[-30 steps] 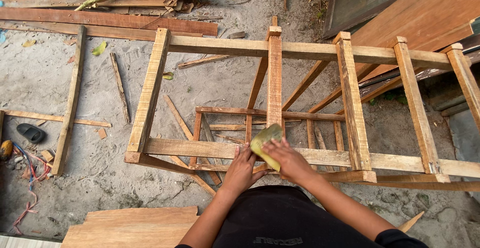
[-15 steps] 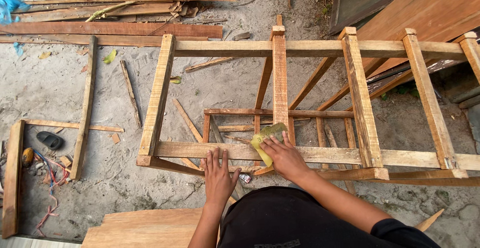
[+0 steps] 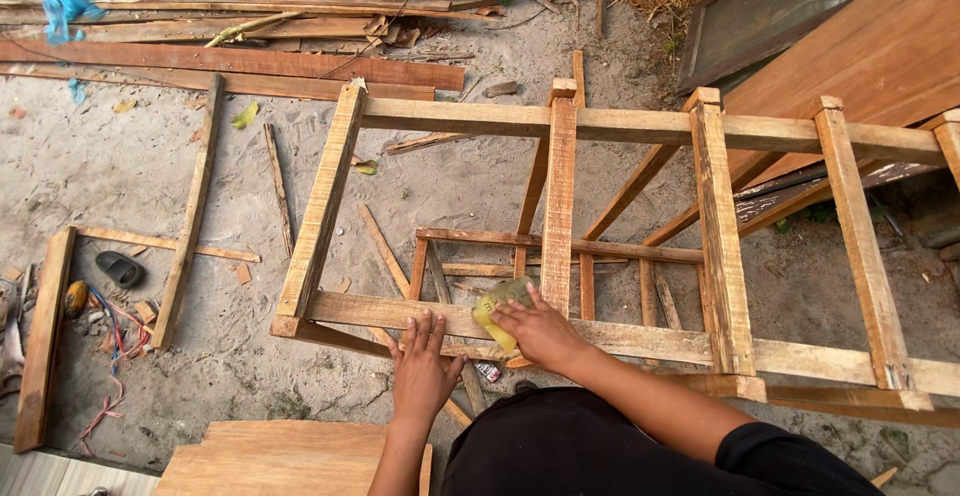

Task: The person sands the surface and edges of a wooden frame structure using a piece of sandpaper held by hand.

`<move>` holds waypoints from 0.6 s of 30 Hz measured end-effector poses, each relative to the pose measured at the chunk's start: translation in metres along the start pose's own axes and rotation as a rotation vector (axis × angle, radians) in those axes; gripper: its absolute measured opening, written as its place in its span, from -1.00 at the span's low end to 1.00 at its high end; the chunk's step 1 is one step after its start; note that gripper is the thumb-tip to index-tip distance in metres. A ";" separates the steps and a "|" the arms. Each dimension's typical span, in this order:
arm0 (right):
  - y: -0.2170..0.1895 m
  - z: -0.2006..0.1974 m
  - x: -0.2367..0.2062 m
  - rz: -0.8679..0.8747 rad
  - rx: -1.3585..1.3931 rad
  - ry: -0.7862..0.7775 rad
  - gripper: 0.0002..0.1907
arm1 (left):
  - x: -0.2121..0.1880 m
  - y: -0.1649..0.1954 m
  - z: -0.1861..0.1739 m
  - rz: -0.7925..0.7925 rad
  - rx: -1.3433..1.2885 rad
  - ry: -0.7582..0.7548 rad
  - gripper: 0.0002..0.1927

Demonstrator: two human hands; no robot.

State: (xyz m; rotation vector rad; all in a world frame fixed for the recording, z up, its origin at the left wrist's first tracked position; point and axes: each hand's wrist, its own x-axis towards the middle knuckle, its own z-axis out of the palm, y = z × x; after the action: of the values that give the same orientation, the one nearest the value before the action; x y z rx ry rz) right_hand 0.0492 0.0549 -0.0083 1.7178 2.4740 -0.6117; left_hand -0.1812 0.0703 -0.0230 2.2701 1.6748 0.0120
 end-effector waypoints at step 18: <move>0.016 0.003 -0.003 -0.193 -0.088 -0.033 -0.42 | -0.003 0.015 0.018 -0.107 -0.113 0.098 -0.11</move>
State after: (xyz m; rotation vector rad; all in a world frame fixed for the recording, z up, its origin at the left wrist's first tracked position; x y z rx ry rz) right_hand 0.0645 0.0555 -0.0146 1.4386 2.6200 -0.5316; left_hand -0.1649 0.0590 -0.0357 2.1264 1.7959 0.1916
